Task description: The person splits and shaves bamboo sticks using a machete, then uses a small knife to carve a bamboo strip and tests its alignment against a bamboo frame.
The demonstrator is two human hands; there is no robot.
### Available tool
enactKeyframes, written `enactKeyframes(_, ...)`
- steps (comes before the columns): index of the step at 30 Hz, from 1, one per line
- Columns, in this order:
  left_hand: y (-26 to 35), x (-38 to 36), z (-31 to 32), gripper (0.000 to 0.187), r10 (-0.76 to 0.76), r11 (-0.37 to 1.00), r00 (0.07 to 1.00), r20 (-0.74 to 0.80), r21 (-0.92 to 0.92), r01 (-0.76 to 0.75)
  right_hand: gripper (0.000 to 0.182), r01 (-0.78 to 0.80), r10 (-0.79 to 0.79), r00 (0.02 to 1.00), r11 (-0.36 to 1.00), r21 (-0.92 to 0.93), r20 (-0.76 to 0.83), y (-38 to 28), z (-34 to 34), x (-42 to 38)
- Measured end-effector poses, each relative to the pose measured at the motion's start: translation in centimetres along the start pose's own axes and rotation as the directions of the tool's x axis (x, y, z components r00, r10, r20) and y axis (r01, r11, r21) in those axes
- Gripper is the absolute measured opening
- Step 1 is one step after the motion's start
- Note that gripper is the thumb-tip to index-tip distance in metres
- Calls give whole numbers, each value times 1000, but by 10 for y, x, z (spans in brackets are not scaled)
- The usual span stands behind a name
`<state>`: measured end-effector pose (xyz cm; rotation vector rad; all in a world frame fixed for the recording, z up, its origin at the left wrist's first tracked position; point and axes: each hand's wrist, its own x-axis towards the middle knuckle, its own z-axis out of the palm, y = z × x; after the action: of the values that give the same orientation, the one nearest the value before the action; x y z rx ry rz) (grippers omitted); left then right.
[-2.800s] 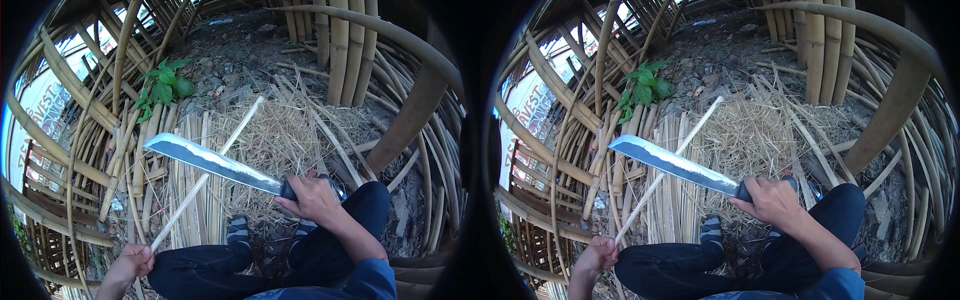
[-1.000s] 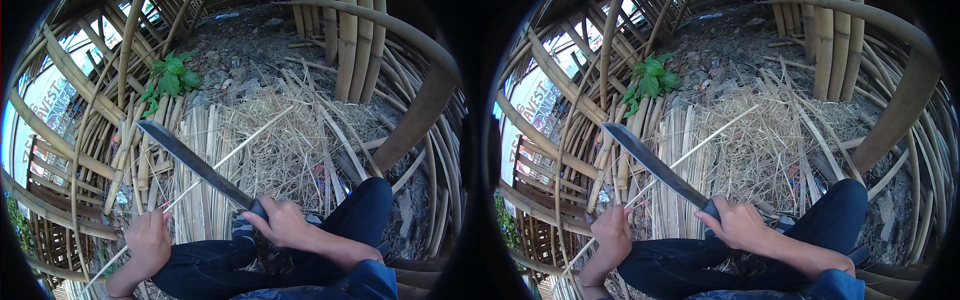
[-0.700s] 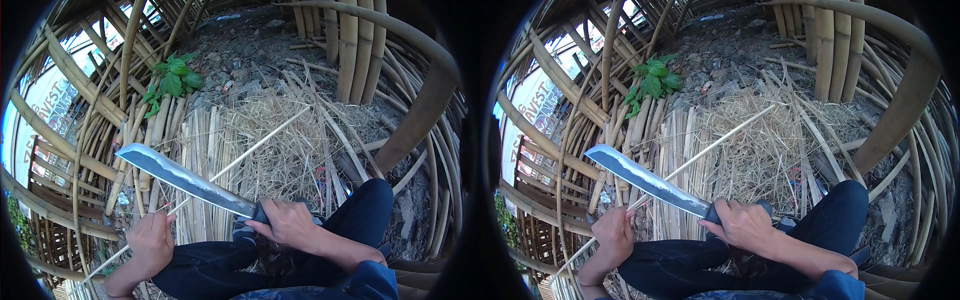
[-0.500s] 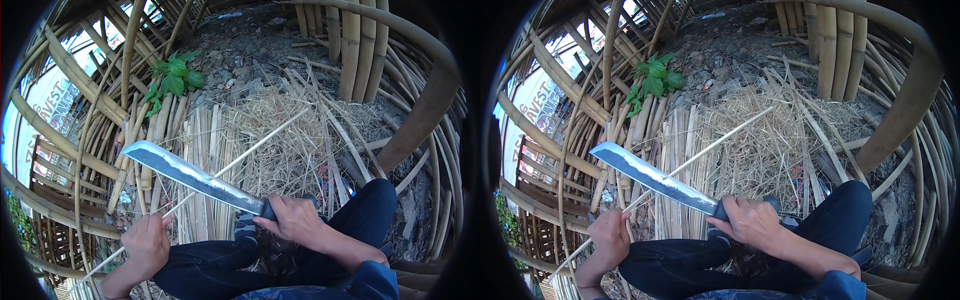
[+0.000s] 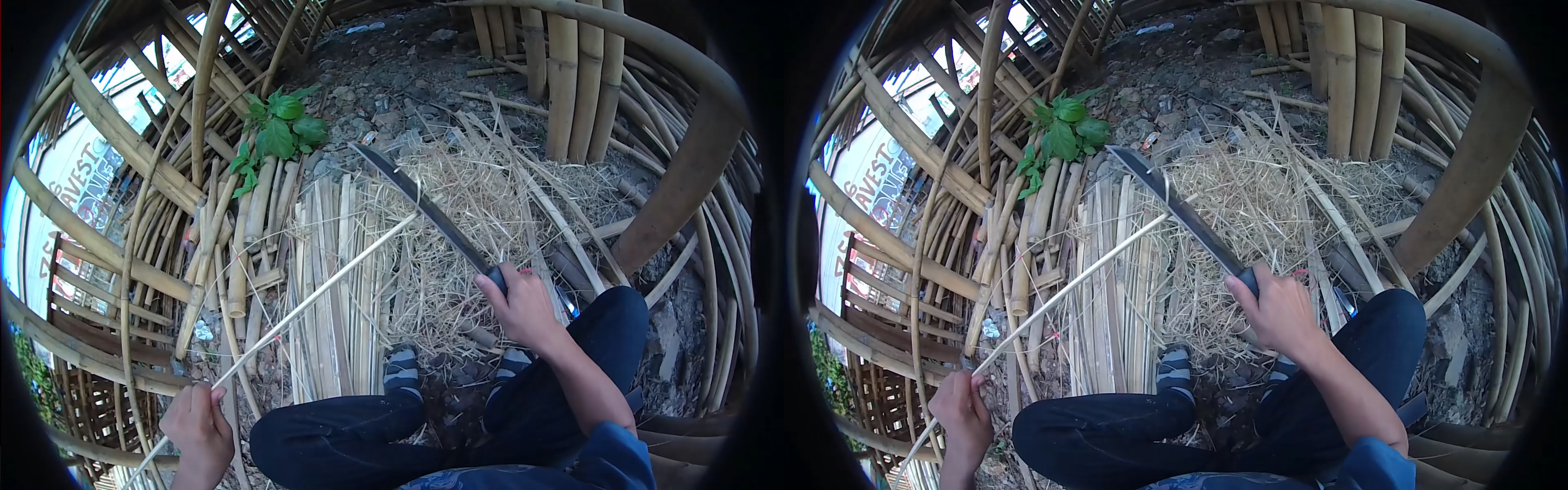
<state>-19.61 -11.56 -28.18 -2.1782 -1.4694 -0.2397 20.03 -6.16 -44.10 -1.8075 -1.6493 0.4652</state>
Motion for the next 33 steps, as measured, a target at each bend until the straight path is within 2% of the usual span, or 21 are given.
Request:
enactKeyframes(2, -12, -12, -6, 15, -45, 999, 999, -19, -3, 45, 52, -168, 170, 985, 985, 48, -40, 14, -3, 7)
enactKeyframes(3, -18, -17, -8, 17, -94, 996, 995, -38, -8, 94, 52, -167, 169, 985, 985, 46, -41, 17, -5, 7)
enactKeyframes(4, -23, -22, -10, 24, -229, 972, 972, -59, -65, 225, 53, -222, 227, 973, 969, 106, -47, 20, -7, 9)
enactKeyframes(5, -28, -23, -10, 24, -234, 971, 970, -61, -65, 230, 54, -273, 284, 958, 947, 167, -47, 21, -8, 10)
enactKeyframes(7, -36, -24, -11, 23, -270, 963, 955, -122, -17, 270, 54, -300, 312, 949, 937, 178, -44, 19, -6, 11)
enactKeyframes(9, -39, -28, -2, 23, -275, 961, 960, -57, 13, 276, 54, -347, 369, 926, 914, 210, -77, 18, -2, 8)
enactKeyframes(10, -37, -27, 6, 24, -321, 946, 947, 7, -31, 321, 54, -363, 383, 921, 909, 202, -67, 24, 2, 6)
enactKeyframes(11, -36, -28, 13, 24, -362, 927, 928, 82, -69, 368, 53, -335, 339, 938, 940, 63, -67, 33, 11, 4)
enactKeyframes(12, -30, -24, 20, 26, -347, 928, 933, 91, -111, 356, 52, -292, 288, 956, 953, -78, -65, 42, 18, 3)
enactKeyframes(13, -28, -20, 29, 26, -341, 928, 933, 112, -116, 353, 52, -307, 303, 952, 948, -88, -53, 49, 25, 0)
enactKeyframes(15, -23, -11, 46, 28, -300, 901, 934, 192, -263, 344, 50, -211, 222, 975, 925, -316, -1, 58, 36, -2)
enactKeyframes(16, -22, -5, 54, 28, -297, 899, 934, 199, -271, 344, 48, -252, 299, 950, 903, -349, 87, 56, 39, 0)
enactKeyframes(18, -20, 11, 69, 27, -243, 837, 914, 324, -407, 366, 47, -217, 261, 962, 905, -366, 75, 69, 61, 2)
enactKeyframes(19, -17, 23, 74, 27, -238, 831, 917, 321, -422, 364, 46, -175, 215, 974, 911, -374, 66, 77, 71, 5)
enactKeyframes(21, -12, 49, 82, 27, -125, 791, 932, 340, -532, 300, 45, -193, 229, 972, 907, -374, 54, 81, 82, 15)
enactKeyframes(23, 0, 80, 92, 29, -89, 727, 951, 296, -633, 265, 44, -210, 242, 969, 902, -377, 40, 81, 86, 33)
enactKeyframes(27, 39, 148, 110, 31, 46, 503, 925, 378, -809, 306, 44, -233, 228, 972, 925, -301, -51, 99, 116, 61)
enactKeyframes(28, 52, 159, 119, 31, 59, 493, 918, 391, -812, 314, 44, -248, 247, 968, 917, -311, -43, 109, 131, 61)
enactKeyframes(30, 76, 170, 138, 31, 181, 350, 905, 386, -885, 308, 43, -295, 301, 953, 918, -266, -20, 127, 159, 64)
enactKeyframes(31, 86, 166, 143, 31, 184, 339, 902, 390, -887, 314, 43, -299, 307, 952, 913, -277, -16, 136, 175, 62)
enactKeyframes(33, 105, 154, 151, 32, 229, 332, 870, 436, -875, 351, 42, -397, 433, 898, 874, -278, 78, 151, 200, 46)
